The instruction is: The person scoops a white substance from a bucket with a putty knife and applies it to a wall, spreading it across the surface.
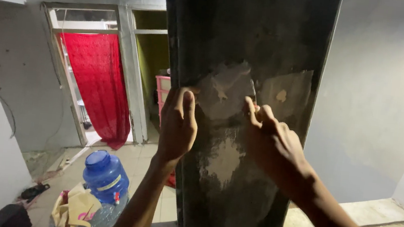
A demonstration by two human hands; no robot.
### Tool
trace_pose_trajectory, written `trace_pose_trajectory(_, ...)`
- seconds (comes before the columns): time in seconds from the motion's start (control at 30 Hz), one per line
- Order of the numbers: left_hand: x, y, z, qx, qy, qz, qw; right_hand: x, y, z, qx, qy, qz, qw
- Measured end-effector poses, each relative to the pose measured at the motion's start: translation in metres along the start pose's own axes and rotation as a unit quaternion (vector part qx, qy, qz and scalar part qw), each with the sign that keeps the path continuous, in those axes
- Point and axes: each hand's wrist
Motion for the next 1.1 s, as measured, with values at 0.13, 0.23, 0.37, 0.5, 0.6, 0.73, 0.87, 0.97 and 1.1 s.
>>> trace_pose_trajectory(0.13, 0.000, 0.000, -0.011, 0.041, -0.009, -0.029, 0.999, 0.032, 0.000, -0.026, -0.008, 0.004, 0.017, 1.000)
trace_pose_trajectory(0.23, 0.000, -0.002, -0.016, -0.020, 0.011, -0.028, 0.999, 0.045, 0.003, -0.051, 0.019, 0.045, 0.036, 0.998)
trace_pose_trajectory(0.37, -0.004, 0.001, -0.022, -0.012, 0.008, -0.022, 1.000, 0.033, 0.000, -0.074, -0.042, -0.026, 0.114, 0.992)
trace_pose_trajectory(0.5, -0.007, 0.000, -0.021, 0.001, -0.004, -0.032, 0.999, 0.026, 0.009, -0.056, -0.043, -0.129, 0.178, 0.975)
trace_pose_trajectory(0.6, -0.008, -0.004, -0.017, 0.006, -0.009, -0.029, 1.000, 0.037, 0.011, -0.031, -0.047, -0.167, 0.166, 0.971)
trace_pose_trajectory(0.73, -0.006, -0.003, -0.016, -0.016, -0.009, -0.032, 0.999, 0.061, 0.005, -0.010, -0.111, -0.250, 0.071, 0.959)
trace_pose_trajectory(0.87, -0.004, 0.004, -0.022, -0.032, -0.001, -0.031, 0.999, 0.083, 0.001, -0.024, -0.014, -0.178, 0.032, 0.983)
trace_pose_trajectory(0.97, -0.002, 0.006, -0.022, -0.028, -0.008, -0.019, 0.999, 0.091, -0.003, -0.040, 0.018, -0.166, 0.031, 0.986)
trace_pose_trajectory(1.1, -0.001, 0.004, -0.024, -0.009, -0.011, -0.039, 0.999, 0.089, -0.013, -0.075, -0.014, -0.145, 0.062, 0.987)
Point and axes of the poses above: each hand's wrist, its own z-axis towards the middle knuckle, its own x-axis out of the palm, y = z × x, and after that the axes turned 1 degree about -z, right-handed
